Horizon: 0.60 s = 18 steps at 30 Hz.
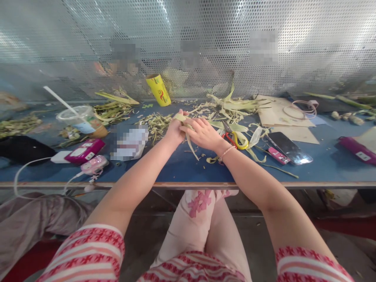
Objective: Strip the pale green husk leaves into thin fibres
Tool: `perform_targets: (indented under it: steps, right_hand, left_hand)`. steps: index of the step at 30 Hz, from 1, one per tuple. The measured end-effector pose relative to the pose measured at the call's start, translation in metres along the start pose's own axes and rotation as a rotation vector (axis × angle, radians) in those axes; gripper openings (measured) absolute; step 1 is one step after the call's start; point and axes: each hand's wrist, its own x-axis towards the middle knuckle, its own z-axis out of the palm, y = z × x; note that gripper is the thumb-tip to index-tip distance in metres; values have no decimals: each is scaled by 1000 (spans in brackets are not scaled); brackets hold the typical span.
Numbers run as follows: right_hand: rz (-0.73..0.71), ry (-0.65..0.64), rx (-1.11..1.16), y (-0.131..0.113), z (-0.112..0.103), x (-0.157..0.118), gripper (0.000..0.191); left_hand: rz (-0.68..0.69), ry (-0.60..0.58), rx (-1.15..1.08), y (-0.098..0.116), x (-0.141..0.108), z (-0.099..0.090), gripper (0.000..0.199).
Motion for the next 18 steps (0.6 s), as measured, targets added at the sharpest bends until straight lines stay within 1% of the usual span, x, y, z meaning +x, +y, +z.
perform_targets:
  steps: [2,4,6,8,11,15,18]
  right_hand:
    - [14,-1,77,2,-2,1,35]
    - [41,24,188,4,-4,2,33]
    - [92,90,317,5,-7,3,33]
    - [160,184,446,5,-9,4,33]
    - [297,271,597,6,-11,6,32]
    - [550,274,725,8,-11,9,28]
    - [665,291,908,9,-8,11,29]
  left_hand:
    - [12,5,7,-1,1,1,43]
    - [36,-6,21,-2,-1,2,43]
    - [63,-29,43,-1,-3,3,41]
    - [88,-54,71,0,-7,4,40]
    - [116,-83,109,0,-10,6,38]
    - [131,-103,145,-1,-10,5,36]
    - [162,-143,186,-3,-8,3,32]
